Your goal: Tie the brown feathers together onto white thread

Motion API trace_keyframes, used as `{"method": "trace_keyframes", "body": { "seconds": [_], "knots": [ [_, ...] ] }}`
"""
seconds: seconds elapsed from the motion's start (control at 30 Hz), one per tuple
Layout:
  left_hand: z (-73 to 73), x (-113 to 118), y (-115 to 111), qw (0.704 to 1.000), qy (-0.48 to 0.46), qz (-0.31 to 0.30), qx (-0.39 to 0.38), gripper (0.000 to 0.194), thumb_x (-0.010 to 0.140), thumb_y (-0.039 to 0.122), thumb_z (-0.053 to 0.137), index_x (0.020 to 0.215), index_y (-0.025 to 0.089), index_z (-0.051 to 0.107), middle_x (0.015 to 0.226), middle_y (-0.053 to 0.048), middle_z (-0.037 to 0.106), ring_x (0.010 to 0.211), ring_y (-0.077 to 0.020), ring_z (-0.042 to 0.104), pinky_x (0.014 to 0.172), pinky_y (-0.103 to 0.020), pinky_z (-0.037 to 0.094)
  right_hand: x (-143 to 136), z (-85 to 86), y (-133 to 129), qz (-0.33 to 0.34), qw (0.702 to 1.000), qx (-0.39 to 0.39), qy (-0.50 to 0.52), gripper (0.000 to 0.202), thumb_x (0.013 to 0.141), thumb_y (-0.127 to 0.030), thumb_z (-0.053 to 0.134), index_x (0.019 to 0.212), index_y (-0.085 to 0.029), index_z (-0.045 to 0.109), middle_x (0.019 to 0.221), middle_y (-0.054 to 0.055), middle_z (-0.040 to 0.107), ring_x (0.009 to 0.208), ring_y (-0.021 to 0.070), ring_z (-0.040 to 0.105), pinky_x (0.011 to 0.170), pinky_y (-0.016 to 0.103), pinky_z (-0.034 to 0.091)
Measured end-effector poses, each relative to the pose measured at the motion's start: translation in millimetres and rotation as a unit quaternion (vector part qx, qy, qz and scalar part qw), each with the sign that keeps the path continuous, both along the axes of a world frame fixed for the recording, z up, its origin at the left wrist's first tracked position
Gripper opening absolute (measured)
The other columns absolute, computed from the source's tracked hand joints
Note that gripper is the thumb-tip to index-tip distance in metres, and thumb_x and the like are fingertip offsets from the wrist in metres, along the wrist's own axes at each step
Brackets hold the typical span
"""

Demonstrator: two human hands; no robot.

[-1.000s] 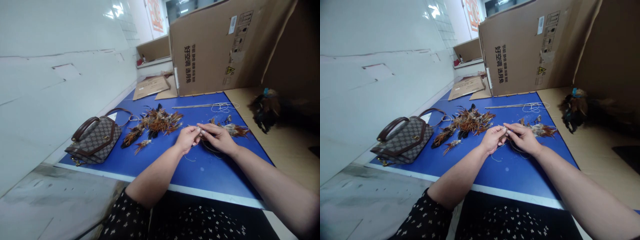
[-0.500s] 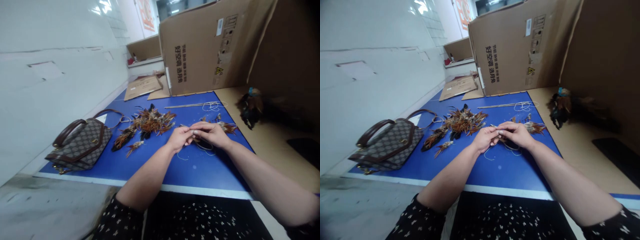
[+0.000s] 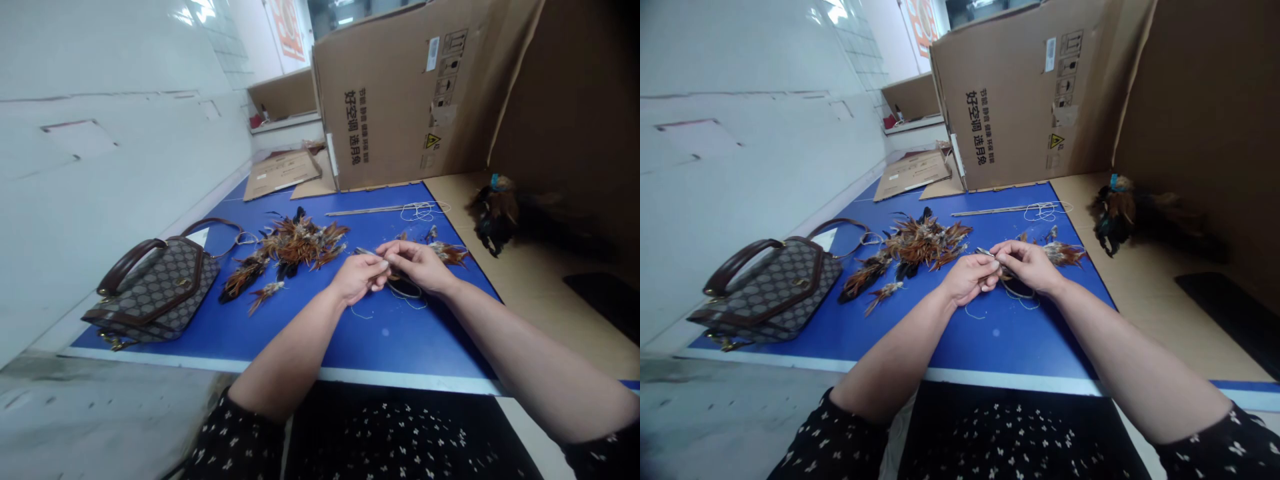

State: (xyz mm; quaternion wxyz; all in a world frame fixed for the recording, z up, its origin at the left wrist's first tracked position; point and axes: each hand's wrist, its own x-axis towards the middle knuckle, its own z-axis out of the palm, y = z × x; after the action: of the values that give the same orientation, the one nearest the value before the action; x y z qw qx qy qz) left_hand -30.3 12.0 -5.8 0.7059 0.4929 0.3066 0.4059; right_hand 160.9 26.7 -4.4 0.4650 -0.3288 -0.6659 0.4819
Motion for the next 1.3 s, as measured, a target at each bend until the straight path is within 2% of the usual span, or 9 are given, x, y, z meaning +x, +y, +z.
{"method": "trace_keyframes", "body": {
  "seconds": [0.13,0.33,0.5,0.8,0.87,0.97,1.1,1.2,1.3],
  "knots": [
    [0.9,0,0,0.999,0.032,0.023,0.032,0.039,0.08,0.046,0.082,0.079,0.012,0.065,0.054,0.002,0.055,0.045,-0.0066,0.046,0.046,-0.021,0.033,-3,-1.6,-2,-0.033,0.999,0.012,0.006,0.034,0.088,-0.053,0.076,0.089,-0.02,0.077,0.111,0.009,0.078,0.097,0.0216,0.072,0.095,0.038,0.058],
    [3.9,2,1,0.998,-0.02,0.066,0.011,0.039,0.078,0.044,0.084,0.092,0.011,0.068,0.066,0.002,0.057,0.05,-0.0055,0.047,0.046,-0.02,0.031,-2,0.8,-4,-0.122,0.989,0.079,-0.012,0.038,0.093,-0.05,0.071,0.121,-0.026,0.078,0.111,0.007,0.08,0.096,0.024,0.076,0.095,0.043,0.061],
    [1.3,2,4,0.997,-0.022,0.073,0.007,0.034,0.082,0.043,0.08,0.089,0.013,0.064,0.069,0.001,0.057,0.049,-0.0054,0.047,0.044,-0.02,0.028,-2,-1.6,-2,-0.1,0.976,0.169,-0.092,0.033,0.097,-0.044,0.066,0.123,-0.028,0.079,0.121,0.008,0.079,0.109,0.0258,0.075,0.105,0.045,0.057],
    [-0.1,2,0,0.986,0.1,0.11,0.082,0.028,0.091,0.04,0.068,0.079,0.016,0.061,0.052,0.005,0.049,0.044,-0.0059,0.038,0.047,-0.021,0.027,-4,-4.0,-2,-0.075,0.978,0.167,-0.105,0.029,0.098,-0.043,0.065,0.115,-0.026,0.081,0.121,0.009,0.079,0.112,0.0267,0.074,0.109,0.048,0.055],
    [0.1,3,0,0.976,0.106,0.149,0.121,0.023,0.091,0.037,0.068,0.084,0.015,0.068,0.061,0.002,0.057,0.054,-0.0077,0.048,0.056,-0.021,0.038,-6,-4.5,-3,-0.072,0.985,0.131,-0.084,0.036,0.097,-0.045,0.067,0.127,-0.026,0.076,0.127,0.009,0.077,0.116,0.027,0.073,0.112,0.05,0.052],
    [-0.3,5,3,0.951,0.093,0.222,0.193,0.016,0.089,0.033,0.072,0.09,0.017,0.076,0.096,-0.007,0.071,0.095,-0.015,0.065,0.089,-0.027,0.05,-11,-5.2,-6,-0.061,0.995,0.073,-0.03,0.055,0.094,-0.049,0.071,0.144,-0.028,0.064,0.138,0.009,0.071,0.124,0.0274,0.069,0.115,0.051,0.05],
    [0.1,4,5,0.942,0.077,0.26,0.197,0.009,0.085,0.029,0.08,0.09,0.022,0.082,0.138,-0.011,0.063,0.134,-0.0228,0.055,0.114,-0.037,0.041,-14,-2.7,-8,-0.05,0.998,0.048,0.012,0.062,0.092,-0.053,0.073,0.148,-0.029,0.059,0.146,0.009,0.066,0.134,0.0271,0.062,0.115,0.048,0.05],
    [1.2,3,4,0.961,0.034,0.216,0.171,0.015,0.084,0.033,0.08,0.095,0.022,0.083,0.146,-0.011,0.059,0.136,-0.0247,0.054,0.115,-0.04,0.041,-15,3.4,-11,-0.027,0.999,0.034,0.01,0.05,0.092,-0.055,0.072,0.133,-0.026,0.07,0.129,0.009,0.074,0.12,0.0248,0.068,0.107,0.042,0.053],
    [3.5,2,2,0.974,-0.011,0.161,0.158,0.02,0.084,0.036,0.081,0.095,0.02,0.083,0.14,-0.012,0.063,0.131,-0.0258,0.056,0.112,-0.04,0.043,-19,10.8,-17,0.025,1.0,0.005,-0.019,0.043,0.095,-0.061,0.064,0.098,-0.019,0.074,0.083,0.004,0.072,0.08,0.0181,0.068,0.085,0.034,0.058]
  ]
}}
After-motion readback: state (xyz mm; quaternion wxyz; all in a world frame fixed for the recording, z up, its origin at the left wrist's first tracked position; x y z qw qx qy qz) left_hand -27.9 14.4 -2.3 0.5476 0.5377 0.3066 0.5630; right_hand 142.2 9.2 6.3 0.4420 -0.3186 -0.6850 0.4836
